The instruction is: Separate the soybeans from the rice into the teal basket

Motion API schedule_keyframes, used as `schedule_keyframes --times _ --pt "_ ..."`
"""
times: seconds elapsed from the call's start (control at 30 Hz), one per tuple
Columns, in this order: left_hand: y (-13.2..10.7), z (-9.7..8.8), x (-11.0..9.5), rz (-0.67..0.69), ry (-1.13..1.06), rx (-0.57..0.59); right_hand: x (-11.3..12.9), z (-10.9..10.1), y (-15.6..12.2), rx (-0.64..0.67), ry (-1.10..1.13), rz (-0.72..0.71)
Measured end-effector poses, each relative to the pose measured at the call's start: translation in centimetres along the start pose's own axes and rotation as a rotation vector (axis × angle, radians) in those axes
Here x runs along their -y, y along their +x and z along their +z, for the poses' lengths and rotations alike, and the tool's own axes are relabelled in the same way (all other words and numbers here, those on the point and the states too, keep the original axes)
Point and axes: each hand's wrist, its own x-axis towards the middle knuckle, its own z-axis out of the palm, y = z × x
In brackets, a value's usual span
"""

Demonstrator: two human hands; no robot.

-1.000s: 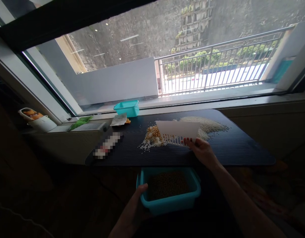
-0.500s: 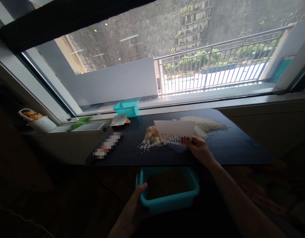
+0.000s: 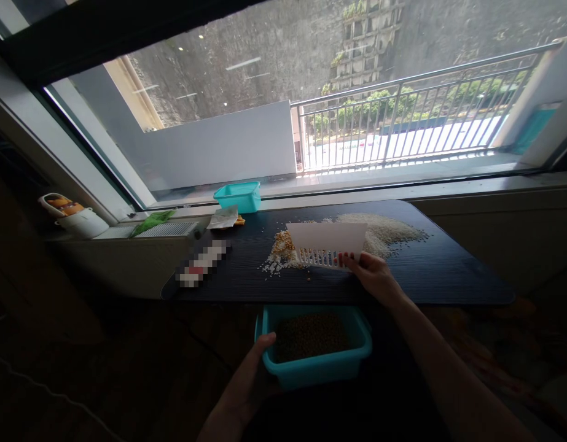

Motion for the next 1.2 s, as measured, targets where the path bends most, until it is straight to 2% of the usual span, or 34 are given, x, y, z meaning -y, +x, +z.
schedule_keyframes --times 0.23,0.43,0.7,0.83,0.9,0.97,1.13,1.2 --pt "0.6 -0.5 -0.1 -0.027 -0.01 -0.008 0.4 -0.4 -0.3 0.028 0.023 0.028" --pt "0.4 -0.6 0.0 0.008 -0.008 0.0 0.3 0.4 0.1 0.056 0.055 0.022" --pt "0.1 -0.8 -0.4 -0.007 -0.022 -0.052 0.7 1.4 -0.8 0.233 0.021 0.023" --pt "0.0 -0.9 -0.4 -0.011 -0.014 -0.097 1.9 1.1 -2.5 0.39 0.039 0.075" --pt "0.0 -1.0 -0.4 -0.012 -0.01 -0.1 2.6 0.6 -3.4 0.413 0.051 0.094" --pt "0.0 -1.0 -0.4 -0.005 -0.007 -0.094 3.1 -0.2 -3.9 0.311 0.06 0.077" --pt "0.0 -0.6 -0.2 0.0 0.008 -0.066 2.7 -2.9 -3.6 -0.203 0.085 0.007" --pt "0.0 -0.4 0.0 0.007 0.014 -0.022 2.1 -4.0 -3.0 -0.31 0.072 0.011"
